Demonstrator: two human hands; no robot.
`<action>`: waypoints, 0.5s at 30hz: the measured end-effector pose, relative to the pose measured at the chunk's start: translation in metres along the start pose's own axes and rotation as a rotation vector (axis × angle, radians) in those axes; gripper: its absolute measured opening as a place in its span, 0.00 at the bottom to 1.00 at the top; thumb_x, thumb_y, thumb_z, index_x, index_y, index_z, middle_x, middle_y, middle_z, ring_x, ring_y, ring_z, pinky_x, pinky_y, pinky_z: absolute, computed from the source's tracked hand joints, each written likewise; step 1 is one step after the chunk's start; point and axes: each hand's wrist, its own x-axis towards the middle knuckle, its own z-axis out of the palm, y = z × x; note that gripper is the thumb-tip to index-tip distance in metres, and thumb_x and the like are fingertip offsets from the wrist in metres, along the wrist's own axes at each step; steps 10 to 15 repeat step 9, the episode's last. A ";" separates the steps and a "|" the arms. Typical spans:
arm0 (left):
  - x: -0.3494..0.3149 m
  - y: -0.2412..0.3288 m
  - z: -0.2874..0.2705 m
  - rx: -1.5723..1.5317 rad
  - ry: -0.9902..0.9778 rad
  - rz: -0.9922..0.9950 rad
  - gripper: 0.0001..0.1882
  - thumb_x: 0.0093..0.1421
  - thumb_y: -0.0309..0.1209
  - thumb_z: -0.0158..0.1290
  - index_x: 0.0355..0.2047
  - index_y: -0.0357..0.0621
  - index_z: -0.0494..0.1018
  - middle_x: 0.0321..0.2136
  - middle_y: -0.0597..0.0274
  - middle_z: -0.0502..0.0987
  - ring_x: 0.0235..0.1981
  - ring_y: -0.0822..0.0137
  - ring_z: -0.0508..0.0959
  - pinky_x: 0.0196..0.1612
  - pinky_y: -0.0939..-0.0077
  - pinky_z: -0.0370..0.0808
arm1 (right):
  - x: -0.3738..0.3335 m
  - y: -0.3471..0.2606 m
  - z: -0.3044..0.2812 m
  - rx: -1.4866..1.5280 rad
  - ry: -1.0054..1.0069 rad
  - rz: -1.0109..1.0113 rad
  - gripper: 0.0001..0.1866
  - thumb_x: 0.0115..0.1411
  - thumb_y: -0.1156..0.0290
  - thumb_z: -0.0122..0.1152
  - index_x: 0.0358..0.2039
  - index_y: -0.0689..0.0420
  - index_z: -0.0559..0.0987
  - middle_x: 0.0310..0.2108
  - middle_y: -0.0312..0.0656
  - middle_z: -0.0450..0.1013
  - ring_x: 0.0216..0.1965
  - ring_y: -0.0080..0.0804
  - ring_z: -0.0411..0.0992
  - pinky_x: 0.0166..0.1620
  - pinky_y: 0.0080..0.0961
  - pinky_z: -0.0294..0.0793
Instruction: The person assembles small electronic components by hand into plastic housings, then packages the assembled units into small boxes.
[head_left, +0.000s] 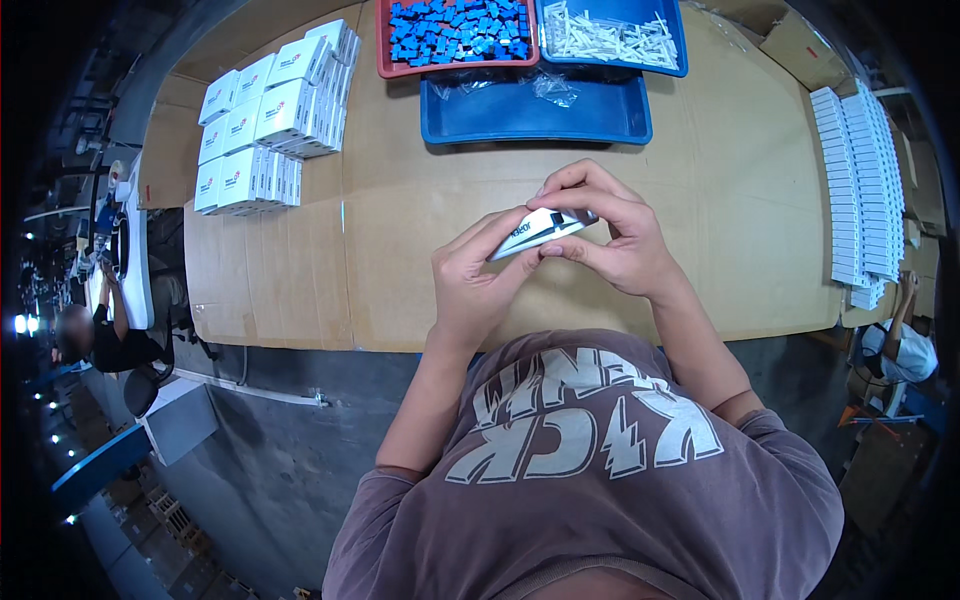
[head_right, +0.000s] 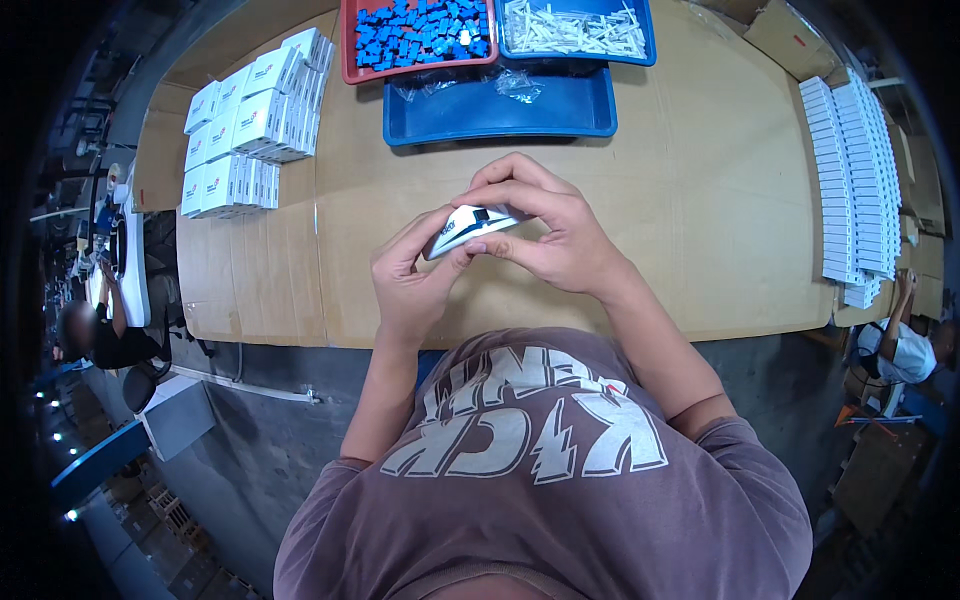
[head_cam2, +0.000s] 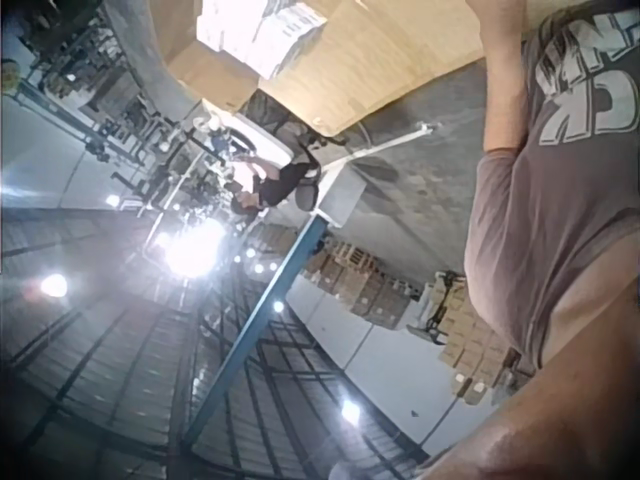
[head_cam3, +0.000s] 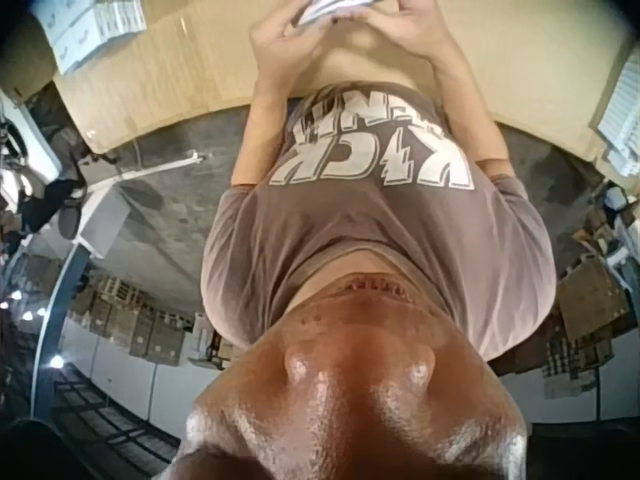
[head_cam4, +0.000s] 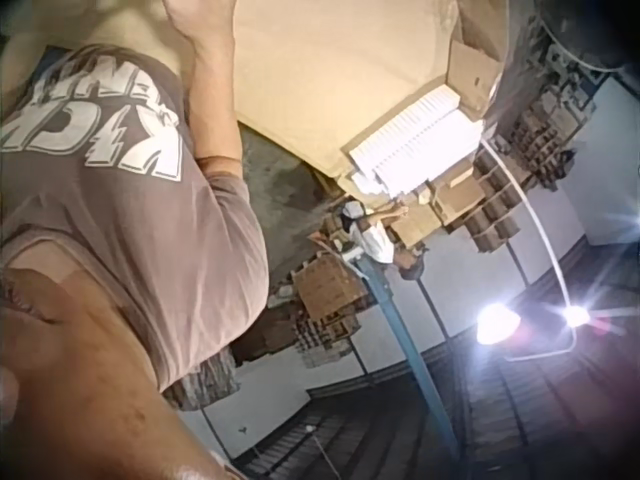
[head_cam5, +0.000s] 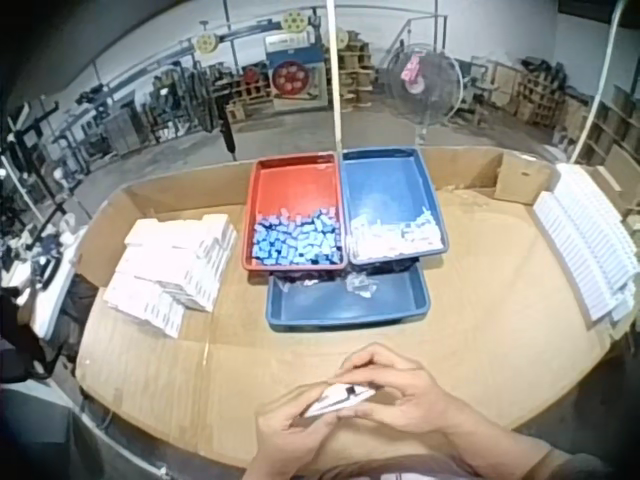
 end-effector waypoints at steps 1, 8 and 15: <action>0.000 0.000 0.000 0.000 0.000 0.001 0.21 0.58 0.20 0.67 0.52 0.29 0.80 0.43 0.53 0.84 0.45 0.68 0.83 0.46 0.75 0.80 | -0.001 0.001 0.000 -0.001 0.000 0.000 0.21 0.55 0.78 0.75 0.51 0.61 0.84 0.48 0.42 0.74 0.50 0.33 0.74 0.52 0.29 0.78; 0.000 0.003 0.000 0.038 -0.025 -0.034 0.21 0.57 0.20 0.67 0.52 0.32 0.80 0.44 0.52 0.85 0.44 0.66 0.85 0.46 0.75 0.80 | -0.006 0.004 -0.001 -0.028 0.017 0.001 0.20 0.55 0.79 0.74 0.50 0.61 0.84 0.47 0.41 0.73 0.48 0.34 0.75 0.51 0.29 0.79; -0.001 0.002 0.003 -0.009 -0.012 -0.040 0.21 0.56 0.19 0.65 0.52 0.33 0.80 0.44 0.51 0.85 0.44 0.64 0.86 0.47 0.74 0.81 | -0.006 0.003 -0.001 -0.015 0.019 0.014 0.20 0.56 0.80 0.73 0.51 0.61 0.84 0.48 0.41 0.73 0.48 0.34 0.75 0.51 0.29 0.79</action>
